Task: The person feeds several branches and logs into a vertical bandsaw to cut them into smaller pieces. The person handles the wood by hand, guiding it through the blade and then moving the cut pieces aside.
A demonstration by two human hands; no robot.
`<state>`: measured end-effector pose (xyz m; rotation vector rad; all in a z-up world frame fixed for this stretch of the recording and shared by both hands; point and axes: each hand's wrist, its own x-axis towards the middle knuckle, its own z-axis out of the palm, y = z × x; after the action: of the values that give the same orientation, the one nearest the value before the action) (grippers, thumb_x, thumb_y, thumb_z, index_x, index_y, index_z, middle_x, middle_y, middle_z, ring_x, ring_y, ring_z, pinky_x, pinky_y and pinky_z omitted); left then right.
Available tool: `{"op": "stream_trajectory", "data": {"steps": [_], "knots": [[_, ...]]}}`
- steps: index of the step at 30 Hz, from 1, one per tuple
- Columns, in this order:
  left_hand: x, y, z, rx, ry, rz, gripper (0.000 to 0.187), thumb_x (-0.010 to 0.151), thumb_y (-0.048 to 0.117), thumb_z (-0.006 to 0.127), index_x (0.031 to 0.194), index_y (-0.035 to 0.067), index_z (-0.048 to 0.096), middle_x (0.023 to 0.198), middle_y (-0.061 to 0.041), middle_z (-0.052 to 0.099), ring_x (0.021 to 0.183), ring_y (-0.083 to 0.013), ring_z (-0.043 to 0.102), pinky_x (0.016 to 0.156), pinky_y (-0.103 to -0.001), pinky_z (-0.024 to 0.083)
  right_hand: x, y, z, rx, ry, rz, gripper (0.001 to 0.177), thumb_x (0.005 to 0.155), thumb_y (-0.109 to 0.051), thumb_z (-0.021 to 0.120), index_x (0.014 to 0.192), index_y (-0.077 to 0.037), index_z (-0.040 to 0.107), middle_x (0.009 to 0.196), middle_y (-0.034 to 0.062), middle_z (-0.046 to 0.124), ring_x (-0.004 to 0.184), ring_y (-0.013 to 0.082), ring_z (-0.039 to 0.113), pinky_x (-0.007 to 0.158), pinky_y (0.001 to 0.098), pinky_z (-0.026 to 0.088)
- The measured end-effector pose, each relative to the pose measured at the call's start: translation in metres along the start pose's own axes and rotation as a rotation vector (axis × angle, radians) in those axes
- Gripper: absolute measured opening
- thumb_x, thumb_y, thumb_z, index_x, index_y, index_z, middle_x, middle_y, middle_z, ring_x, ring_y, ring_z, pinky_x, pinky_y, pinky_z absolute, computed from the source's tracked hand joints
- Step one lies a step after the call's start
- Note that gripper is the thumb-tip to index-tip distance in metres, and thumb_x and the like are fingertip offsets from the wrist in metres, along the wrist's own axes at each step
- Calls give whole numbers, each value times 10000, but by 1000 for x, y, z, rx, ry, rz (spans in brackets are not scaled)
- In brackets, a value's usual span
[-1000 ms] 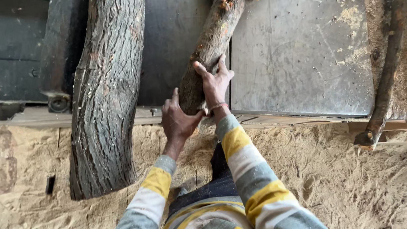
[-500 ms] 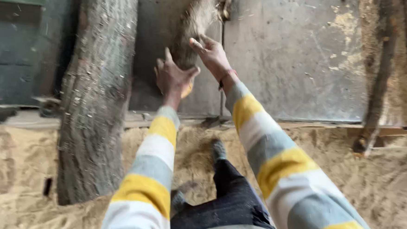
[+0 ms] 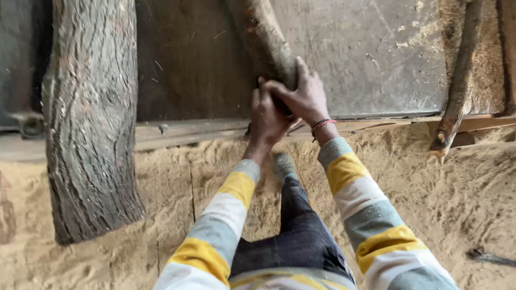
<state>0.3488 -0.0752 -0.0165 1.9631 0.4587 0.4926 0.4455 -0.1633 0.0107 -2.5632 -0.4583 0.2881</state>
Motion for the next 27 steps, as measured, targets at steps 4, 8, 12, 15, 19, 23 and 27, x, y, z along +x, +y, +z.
{"op": "stream_trajectory", "data": {"steps": [4,8,12,15,19,23,27], "knots": [[5,15,15,-65,35,-39,1301,602,364,970,1526,-189,238,1289,-313,551,1111,-438,631,930,-463,569,11,13,-7,-5,101,-20,953,801,-668,777,1455,-32,501,1257,259,580,1228,420,518,1056,509,437],[13,8,31,-1,49,-36,1279,621,383,957,1517,-190,245,1286,-320,553,1123,-441,634,952,-455,559,27,32,3,6,122,-14,892,802,-649,788,1397,-30,545,1227,256,583,1220,422,500,1068,524,419],[53,-2,41,39,135,103,1193,722,337,937,1554,-182,259,1359,-334,541,1186,-456,620,1024,-453,538,68,30,7,-44,295,-202,861,839,-641,869,1330,14,602,1303,354,521,1252,499,429,1056,572,364],[55,-13,46,63,66,35,1221,657,344,937,1523,-188,260,1316,-332,553,1165,-450,619,1014,-448,534,74,33,15,60,229,-56,843,787,-621,810,1324,-6,601,1243,264,578,1218,432,484,1055,539,393],[96,-21,51,71,118,89,1209,679,342,929,1538,-189,264,1332,-333,552,1193,-445,604,1026,-433,538,110,26,11,39,220,-82,897,775,-646,821,1331,16,583,1195,282,568,1180,433,483,1053,545,369],[126,-24,54,124,119,139,1223,612,390,967,1465,-180,303,1287,-320,574,1179,-439,595,1043,-452,510,142,17,12,12,255,-77,879,773,-672,806,1295,6,606,1187,252,590,1196,416,491,1088,517,378],[155,-27,60,95,85,-23,1241,597,409,930,1501,-158,296,1276,-303,591,1131,-398,651,976,-418,546,175,28,21,42,262,-94,899,748,-682,802,1312,-10,608,1197,248,586,1184,417,481,1080,509,363]]}}
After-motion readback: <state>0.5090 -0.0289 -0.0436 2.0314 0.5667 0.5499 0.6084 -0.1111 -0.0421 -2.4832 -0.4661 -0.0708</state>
